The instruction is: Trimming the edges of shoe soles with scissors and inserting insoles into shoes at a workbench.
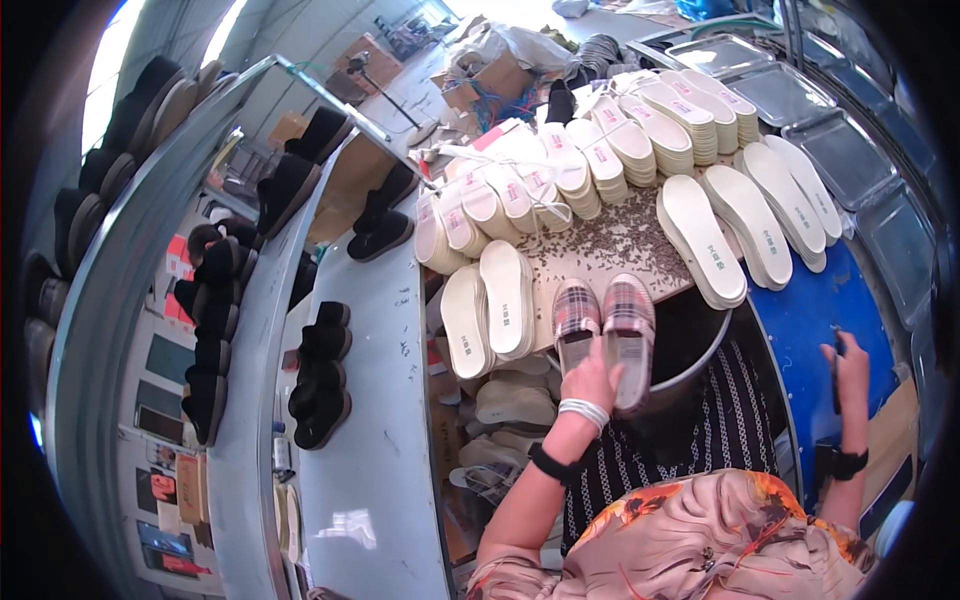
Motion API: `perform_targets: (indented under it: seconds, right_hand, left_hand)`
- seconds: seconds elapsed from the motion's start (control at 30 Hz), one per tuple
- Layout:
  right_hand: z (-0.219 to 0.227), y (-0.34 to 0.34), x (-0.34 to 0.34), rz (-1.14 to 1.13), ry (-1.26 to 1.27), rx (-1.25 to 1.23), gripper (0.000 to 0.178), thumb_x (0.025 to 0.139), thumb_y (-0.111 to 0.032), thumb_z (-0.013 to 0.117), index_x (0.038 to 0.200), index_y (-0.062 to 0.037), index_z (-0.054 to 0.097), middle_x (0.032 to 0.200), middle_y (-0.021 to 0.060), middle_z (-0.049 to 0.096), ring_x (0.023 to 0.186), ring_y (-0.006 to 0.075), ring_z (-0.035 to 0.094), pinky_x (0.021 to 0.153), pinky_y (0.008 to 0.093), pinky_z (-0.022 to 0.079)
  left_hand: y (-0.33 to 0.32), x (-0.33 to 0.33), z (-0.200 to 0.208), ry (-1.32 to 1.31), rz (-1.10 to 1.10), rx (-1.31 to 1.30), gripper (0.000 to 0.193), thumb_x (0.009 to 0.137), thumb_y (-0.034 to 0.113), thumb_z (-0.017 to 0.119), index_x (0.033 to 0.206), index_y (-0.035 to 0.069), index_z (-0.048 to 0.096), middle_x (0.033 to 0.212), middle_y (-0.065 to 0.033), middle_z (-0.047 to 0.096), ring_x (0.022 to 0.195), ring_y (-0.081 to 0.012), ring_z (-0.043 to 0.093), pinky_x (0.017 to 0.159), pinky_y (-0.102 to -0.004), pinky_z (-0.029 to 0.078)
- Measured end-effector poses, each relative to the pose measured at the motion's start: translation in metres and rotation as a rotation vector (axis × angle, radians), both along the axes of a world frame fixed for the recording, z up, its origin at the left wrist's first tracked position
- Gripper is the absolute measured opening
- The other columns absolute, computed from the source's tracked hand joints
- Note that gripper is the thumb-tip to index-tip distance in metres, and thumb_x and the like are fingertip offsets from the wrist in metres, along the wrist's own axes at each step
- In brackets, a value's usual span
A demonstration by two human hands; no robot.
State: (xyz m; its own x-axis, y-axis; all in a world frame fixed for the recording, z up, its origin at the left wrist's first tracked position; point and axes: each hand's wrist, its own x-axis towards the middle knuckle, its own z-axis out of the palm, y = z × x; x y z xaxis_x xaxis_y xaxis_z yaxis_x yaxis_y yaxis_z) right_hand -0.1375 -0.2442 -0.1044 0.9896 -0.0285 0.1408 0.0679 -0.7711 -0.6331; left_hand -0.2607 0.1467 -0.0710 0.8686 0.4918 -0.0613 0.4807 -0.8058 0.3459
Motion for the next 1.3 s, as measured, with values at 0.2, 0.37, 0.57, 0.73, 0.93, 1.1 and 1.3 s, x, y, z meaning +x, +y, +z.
perform_targets:
  seconds: [0.2, 0.37, 0.57, 0.73, 0.93, 1.1, 1.3]
  right_hand:
    - [-0.056, -0.117, 0.033, -0.382, 0.194, -0.449, 0.050, 0.072, -0.022, 0.061, 0.115, -0.0015, 0.046, 0.098, 0.0261, 0.057, 0.094, 0.0401, 0.054, 0.079, 0.0443, 0.043]
    - [-0.002, -0.048, 0.026, -0.173, 0.192, -0.603, 0.050, 0.070, -0.020, 0.063, 0.114, -0.0030, 0.048, 0.091, 0.0221, 0.060, 0.088, 0.0367, 0.058, 0.076, 0.0437, 0.045]
    - [0.065, 0.098, -0.029, 0.584, 0.071, -0.207, 0.043, 0.069, -0.018, 0.065, 0.108, -0.0037, 0.053, 0.072, 0.0178, 0.058, 0.070, 0.0331, 0.057, 0.063, 0.0405, 0.044]
    - [0.091, 0.198, -0.072, 1.050, -0.054, -0.236, 0.042, 0.067, -0.017, 0.065, 0.105, -0.0044, 0.054, 0.080, 0.0141, 0.060, 0.079, 0.0314, 0.058, 0.070, 0.0394, 0.046]
    - [0.098, 0.231, -0.106, 1.312, -0.102, -0.202, 0.039, 0.066, -0.020, 0.066, 0.099, -0.0036, 0.055, 0.080, 0.0148, 0.060, 0.080, 0.0312, 0.058, 0.071, 0.0391, 0.046]
    - [0.073, 0.197, -0.086, 1.202, -0.150, -0.239, 0.037, 0.064, -0.020, 0.068, 0.096, -0.0039, 0.056, 0.079, 0.0159, 0.060, 0.080, 0.0323, 0.058, 0.071, 0.0405, 0.045]
    - [0.055, 0.152, -0.063, 0.964, 0.002, -0.399, 0.037, 0.064, -0.019, 0.069, 0.095, -0.0044, 0.055, 0.080, 0.0183, 0.060, 0.082, 0.0344, 0.057, 0.072, 0.0419, 0.045]
  left_hand:
    - [-0.019, -0.045, 0.002, 0.012, -0.434, 0.262, 0.041, 0.077, 0.044, 0.057, 0.096, 0.008, 0.057, 0.079, -0.0121, 0.062, 0.085, -0.0246, 0.059, 0.092, -0.0442, 0.032]
    - [0.008, -0.041, 0.001, -0.145, -0.427, 0.216, 0.040, 0.073, 0.049, 0.060, 0.067, 0.009, 0.060, 0.065, -0.0117, 0.059, 0.072, -0.0253, 0.059, 0.086, -0.0401, 0.037]
    - [-0.042, -0.137, 0.190, -0.581, -0.311, 0.146, 0.038, 0.068, 0.041, 0.068, 0.058, 0.007, 0.056, 0.054, -0.0098, 0.053, 0.060, -0.0276, 0.055, 0.063, -0.0336, 0.045]
    - [-0.071, -0.261, 0.331, -0.449, -0.071, 0.314, 0.024, 0.066, 0.018, 0.072, 0.078, -0.002, 0.063, 0.076, -0.0047, 0.062, 0.074, -0.0158, 0.055, 0.068, -0.0282, 0.043]
    - [-0.030, -0.407, 0.406, -0.047, 0.757, 0.866, 0.036, 0.077, 0.036, 0.061, 0.076, 0.000, 0.062, 0.059, -0.0147, 0.055, 0.052, -0.0209, 0.052, 0.054, -0.0320, 0.041]
    - [0.054, -0.634, 0.424, 0.310, 1.087, 0.813, 0.035, 0.081, 0.034, 0.051, 0.092, 0.003, 0.061, 0.089, -0.0195, 0.061, 0.082, -0.0322, 0.060, 0.073, -0.0376, 0.046]
    - [0.092, -0.692, 0.352, 0.413, 1.418, 0.426, 0.068, 0.065, 0.040, 0.066, 0.120, 0.004, 0.047, 0.116, -0.0207, 0.053, 0.110, -0.0337, 0.049, 0.093, -0.0381, 0.039]
